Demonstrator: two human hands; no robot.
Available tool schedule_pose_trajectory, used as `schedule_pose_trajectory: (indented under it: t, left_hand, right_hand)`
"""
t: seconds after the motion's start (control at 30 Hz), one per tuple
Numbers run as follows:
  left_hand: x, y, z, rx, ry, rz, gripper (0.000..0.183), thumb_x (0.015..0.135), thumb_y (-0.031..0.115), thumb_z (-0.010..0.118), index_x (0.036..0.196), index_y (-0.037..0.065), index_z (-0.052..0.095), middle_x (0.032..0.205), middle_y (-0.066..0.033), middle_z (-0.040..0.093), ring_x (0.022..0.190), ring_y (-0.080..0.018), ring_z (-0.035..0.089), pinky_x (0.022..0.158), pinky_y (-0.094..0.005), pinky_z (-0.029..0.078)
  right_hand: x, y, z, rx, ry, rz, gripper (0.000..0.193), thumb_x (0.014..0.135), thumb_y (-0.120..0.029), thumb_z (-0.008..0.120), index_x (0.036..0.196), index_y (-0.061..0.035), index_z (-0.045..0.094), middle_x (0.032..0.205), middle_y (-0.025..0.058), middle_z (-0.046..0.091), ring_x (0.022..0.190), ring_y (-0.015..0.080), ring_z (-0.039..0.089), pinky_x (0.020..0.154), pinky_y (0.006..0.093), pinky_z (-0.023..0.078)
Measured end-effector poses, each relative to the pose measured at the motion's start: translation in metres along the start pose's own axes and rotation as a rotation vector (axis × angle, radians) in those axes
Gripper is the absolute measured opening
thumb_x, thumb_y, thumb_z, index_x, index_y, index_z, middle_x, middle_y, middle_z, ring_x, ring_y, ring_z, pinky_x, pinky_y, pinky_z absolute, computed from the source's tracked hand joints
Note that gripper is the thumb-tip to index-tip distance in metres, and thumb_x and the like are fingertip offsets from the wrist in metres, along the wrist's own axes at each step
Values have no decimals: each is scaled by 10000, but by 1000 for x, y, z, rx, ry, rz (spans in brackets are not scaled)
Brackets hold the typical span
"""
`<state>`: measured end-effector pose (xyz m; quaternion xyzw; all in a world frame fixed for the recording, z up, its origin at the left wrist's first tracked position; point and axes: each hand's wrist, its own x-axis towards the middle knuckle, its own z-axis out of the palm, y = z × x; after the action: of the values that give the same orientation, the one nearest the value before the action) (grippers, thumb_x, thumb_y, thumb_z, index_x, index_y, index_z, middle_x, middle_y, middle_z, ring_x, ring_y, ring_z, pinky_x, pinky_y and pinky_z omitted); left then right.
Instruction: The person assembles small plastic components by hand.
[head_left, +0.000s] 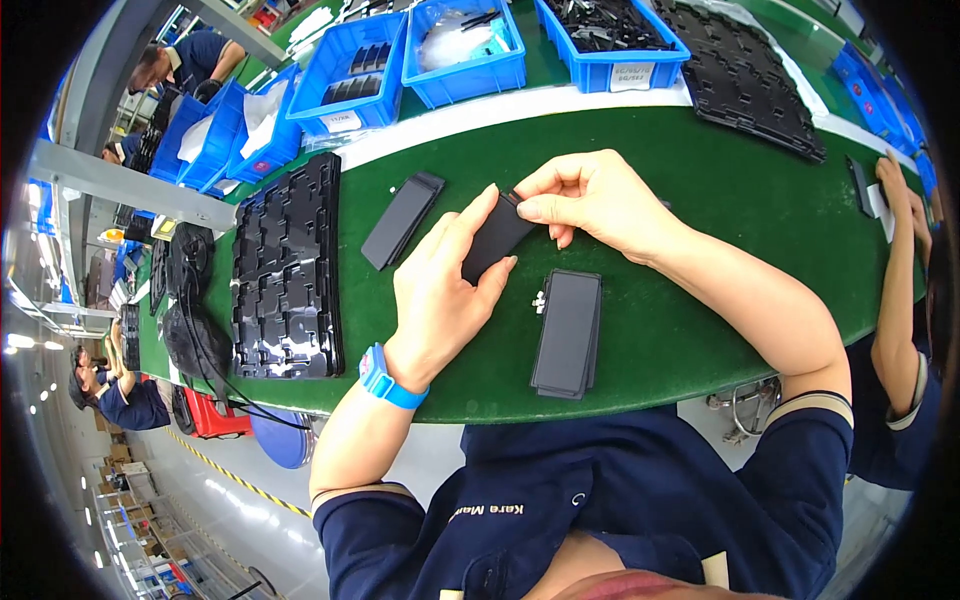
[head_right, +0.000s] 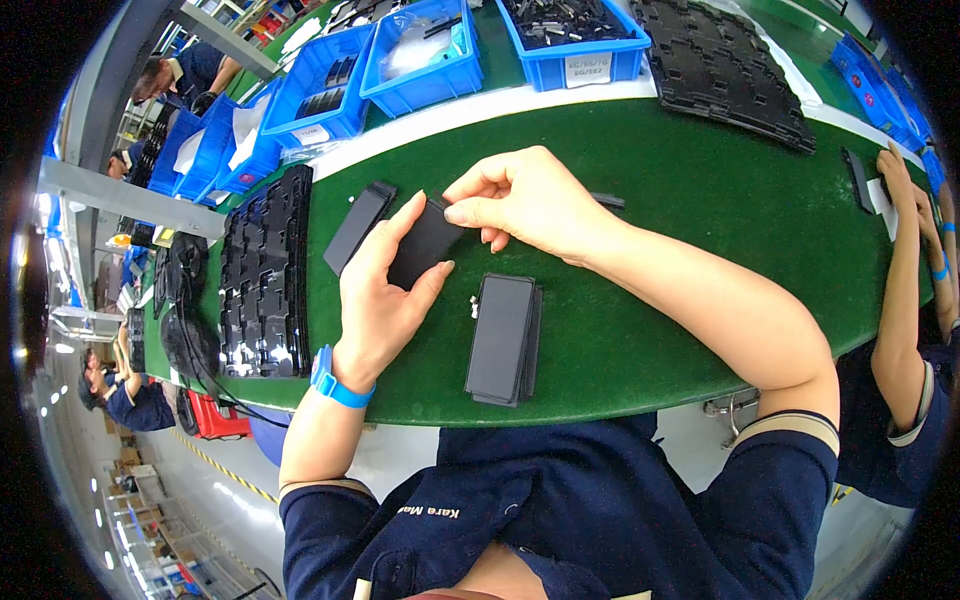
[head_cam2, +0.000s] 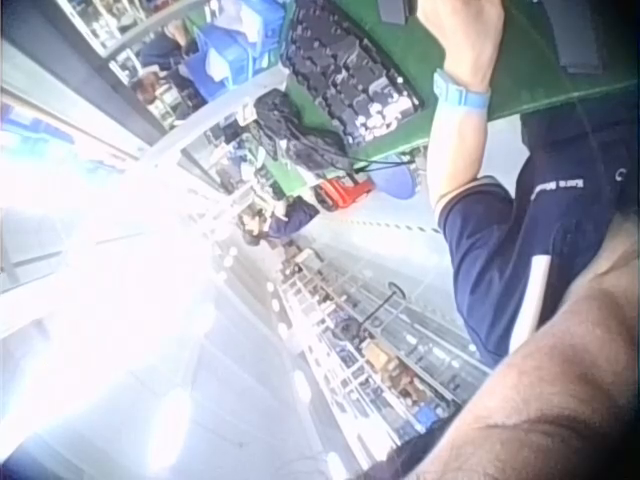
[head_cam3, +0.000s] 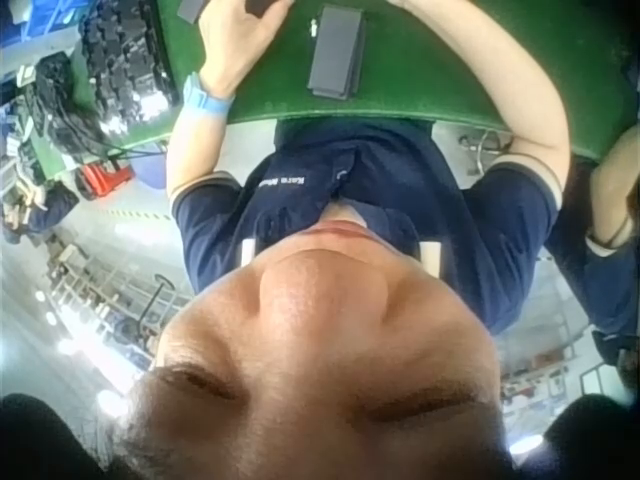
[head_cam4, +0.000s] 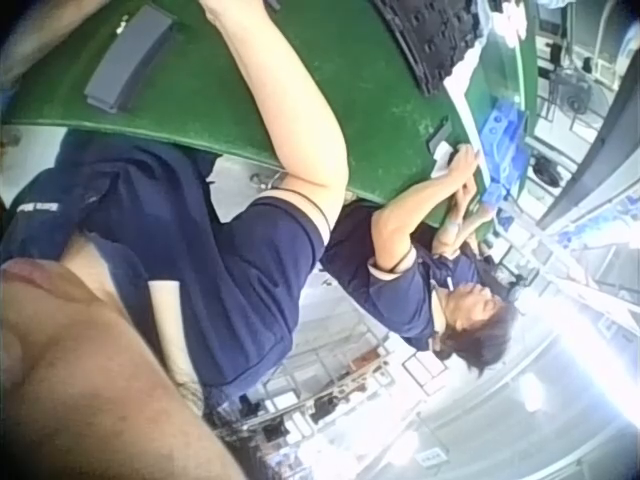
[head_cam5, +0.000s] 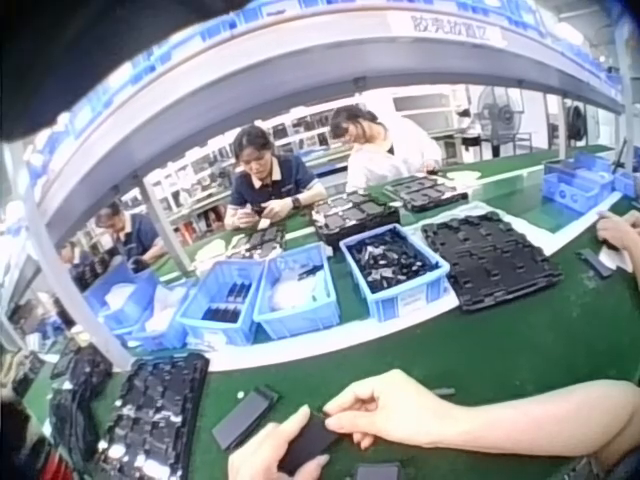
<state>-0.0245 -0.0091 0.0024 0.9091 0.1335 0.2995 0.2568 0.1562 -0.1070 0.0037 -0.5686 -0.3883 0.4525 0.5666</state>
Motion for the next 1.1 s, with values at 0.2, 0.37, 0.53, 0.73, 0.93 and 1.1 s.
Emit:
schedule_pose_trajectory:
  t: [0.2, 0.37, 0.53, 0.73, 0.93, 1.1]
  left_hand:
    - [-1, 2, -1, -7, -67, -61, 661, 685, -8, 774, 1302, 57, 546, 952, -118, 634, 835, -221, 627, 756, -305, 506]
    - [-1, 3, 0, -23, -51, -56, 651, 688, -11, 771, 1297, 47, 546, 998, -134, 641, 876, -235, 636, 795, -314, 509]
    - [-1, 3, 0, -48, -49, -65, 645, 691, -11, 769, 1293, 43, 546, 1015, -136, 642, 894, -236, 638, 809, -317, 508]
    - [-2, 4, 0, -64, -67, -77, 643, 696, -10, 767, 1296, 41, 543, 1028, -135, 641, 914, -233, 637, 824, -317, 504]
    - [2, 1, -2, -248, -78, -199, 637, 750, 5, 738, 1337, -1, 490, 1219, -125, 594, 1108, -166, 561, 981, -298, 427]
    - [1, -7, -4, -399, -69, -263, 664, 768, 24, 727, 1370, 12, 447, 1241, -118, 561, 1140, -183, 539, 992, -311, 419]
  right_hand:
    - [-1, 0, 1, -46, -9, -9, 186, 842, -109, 717, 969, 21, 676, 788, 75, 673, 598, 86, 588, 523, 218, 496]
    - [-1, -2, 1, -48, -14, -6, 172, 839, -106, 718, 953, 17, 681, 784, 73, 673, 598, 85, 587, 519, 216, 495]
    - [-1, -2, 2, -50, -11, -11, 159, 834, -100, 719, 936, 15, 685, 783, 71, 672, 597, 82, 584, 519, 214, 495]
    - [-3, -2, 3, -47, -28, -32, 159, 832, -98, 720, 938, 16, 685, 775, 67, 669, 597, 81, 582, 524, 214, 497]
    - [-1, -15, -11, -111, -89, -78, 320, 902, -299, 648, 1017, -1, 669, 880, 50, 657, 668, 91, 589, 552, 227, 514]
    - [-11, -45, -75, -1049, -188, -55, 424, 747, -366, 767, 902, -5, 609, 726, 93, 628, 662, 196, 614, 607, 353, 494]
